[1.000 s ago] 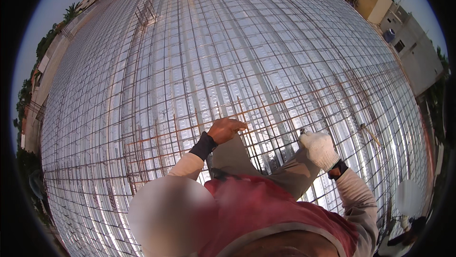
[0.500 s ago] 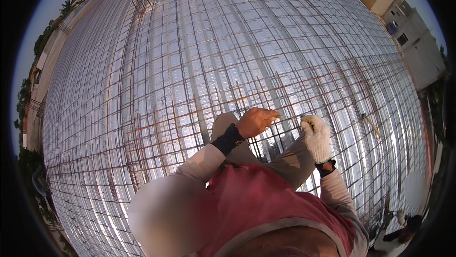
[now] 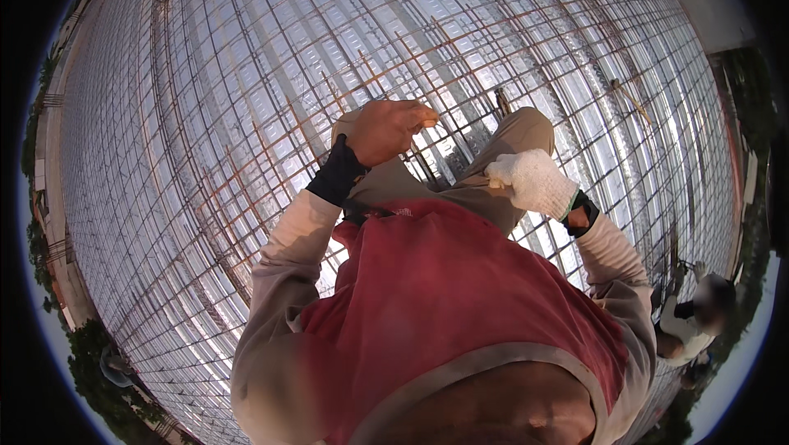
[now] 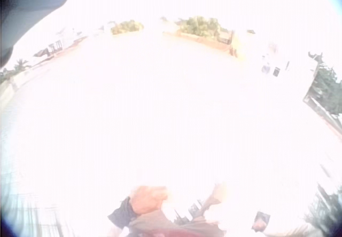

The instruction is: The person uses pliers to twist wire ties around intersecting rebar rods, securing a rebar grid on a construction site. The person repeatedly positions the pliers, twists the wire, and moves to the next intersection.

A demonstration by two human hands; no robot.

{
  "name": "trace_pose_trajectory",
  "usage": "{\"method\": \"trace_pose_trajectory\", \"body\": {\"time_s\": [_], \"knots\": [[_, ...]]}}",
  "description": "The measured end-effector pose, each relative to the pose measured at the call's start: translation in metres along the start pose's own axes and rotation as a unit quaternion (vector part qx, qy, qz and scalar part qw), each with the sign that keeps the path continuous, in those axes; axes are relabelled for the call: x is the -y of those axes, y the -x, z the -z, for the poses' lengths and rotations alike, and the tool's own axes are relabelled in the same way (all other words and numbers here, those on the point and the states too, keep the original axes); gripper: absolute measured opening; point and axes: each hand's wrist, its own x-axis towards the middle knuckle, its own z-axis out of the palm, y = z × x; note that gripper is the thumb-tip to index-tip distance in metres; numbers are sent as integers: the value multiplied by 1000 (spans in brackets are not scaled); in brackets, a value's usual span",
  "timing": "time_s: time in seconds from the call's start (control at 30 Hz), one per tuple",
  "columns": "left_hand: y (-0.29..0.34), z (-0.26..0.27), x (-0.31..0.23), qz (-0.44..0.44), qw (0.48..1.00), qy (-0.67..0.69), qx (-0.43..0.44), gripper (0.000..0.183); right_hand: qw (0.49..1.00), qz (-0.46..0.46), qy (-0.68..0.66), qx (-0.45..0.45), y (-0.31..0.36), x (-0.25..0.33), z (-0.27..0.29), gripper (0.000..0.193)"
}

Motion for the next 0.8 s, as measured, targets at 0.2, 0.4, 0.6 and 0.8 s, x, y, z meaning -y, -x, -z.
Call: {"method": "trace_pose_trajectory", "body": {"time_s": [0.2,0.4,0.6,0.8], "knots": [[43,-7,7,39,997,49,56,16,933,-250,-58,-252,7,-26,35,16],[42,-7,22,47,992,-99,62,16,988,-145,38,32,20,-13,-29,43],[20,-42,-13,45,994,-19,102,16,965,-86,-219,-113,-41,32,-21,50],[35,-12,20,27,994,-98,48,16,947,-139,-149,-249,-32,-11,-49,12]]}}
